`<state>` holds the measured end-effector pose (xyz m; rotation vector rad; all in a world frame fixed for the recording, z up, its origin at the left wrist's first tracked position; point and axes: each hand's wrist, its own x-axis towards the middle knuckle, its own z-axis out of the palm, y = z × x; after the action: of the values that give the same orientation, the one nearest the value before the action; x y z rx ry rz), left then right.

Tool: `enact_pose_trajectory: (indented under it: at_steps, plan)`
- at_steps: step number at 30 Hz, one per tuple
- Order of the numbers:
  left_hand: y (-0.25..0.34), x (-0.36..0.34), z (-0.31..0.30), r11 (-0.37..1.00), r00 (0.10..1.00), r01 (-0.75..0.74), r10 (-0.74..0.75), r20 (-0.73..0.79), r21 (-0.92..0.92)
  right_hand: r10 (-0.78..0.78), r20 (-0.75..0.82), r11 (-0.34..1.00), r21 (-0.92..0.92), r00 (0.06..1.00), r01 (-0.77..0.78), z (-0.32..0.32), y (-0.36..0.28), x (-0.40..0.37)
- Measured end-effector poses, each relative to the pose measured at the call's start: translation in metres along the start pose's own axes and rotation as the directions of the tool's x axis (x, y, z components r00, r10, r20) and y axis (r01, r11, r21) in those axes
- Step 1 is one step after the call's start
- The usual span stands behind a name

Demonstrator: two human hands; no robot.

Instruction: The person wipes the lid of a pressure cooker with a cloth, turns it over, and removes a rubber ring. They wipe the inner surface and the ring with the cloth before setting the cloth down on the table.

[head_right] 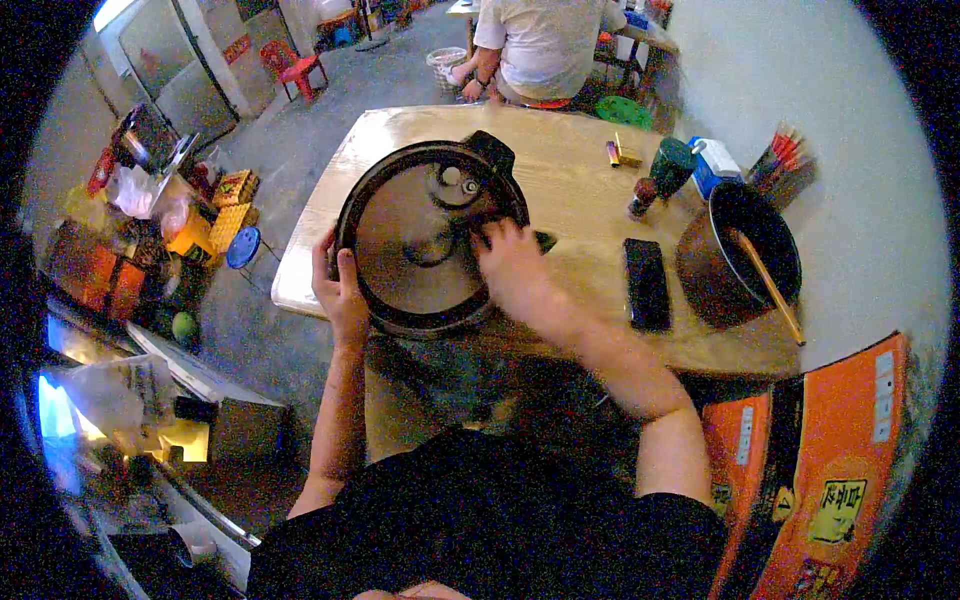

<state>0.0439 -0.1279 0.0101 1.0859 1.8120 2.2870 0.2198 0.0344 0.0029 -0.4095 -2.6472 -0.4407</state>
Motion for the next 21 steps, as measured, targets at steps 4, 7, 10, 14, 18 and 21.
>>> enact_pose_trajectory:
  at_steps: [4,7,10,14,18,21]
  plan:
    - [0.005,0.003,0.000,0.983,0.987,-0.158,0.160,-0.017,0.097,-0.012,0.082,1.000,0.008,0.997,0.011,0.016,-0.056,-0.021]
    - [0.006,0.001,-0.001,0.978,0.982,-0.191,0.191,0.007,0.082,-0.063,0.115,0.981,0.189,0.991,0.041,0.008,-0.064,-0.021]
    - [0.010,0.000,0.000,0.950,0.964,-0.265,0.266,0.018,0.167,-0.108,0.088,0.897,0.437,0.990,0.059,0.011,-0.060,-0.008]
    - [0.009,-0.003,-0.002,0.929,0.944,-0.329,0.330,0.026,0.167,-0.109,0.206,0.329,0.931,0.973,-0.160,0.033,-0.045,0.003]
    - [0.004,-0.003,-0.008,0.944,0.953,-0.300,0.303,0.002,0.138,0.307,0.366,-0.477,0.858,0.879,-0.191,0.021,-0.046,0.009]
    - [0.004,-0.003,-0.011,0.921,0.945,-0.324,0.325,0.032,0.216,0.449,0.248,-0.371,0.926,0.858,-0.073,-0.018,-0.037,0.019]
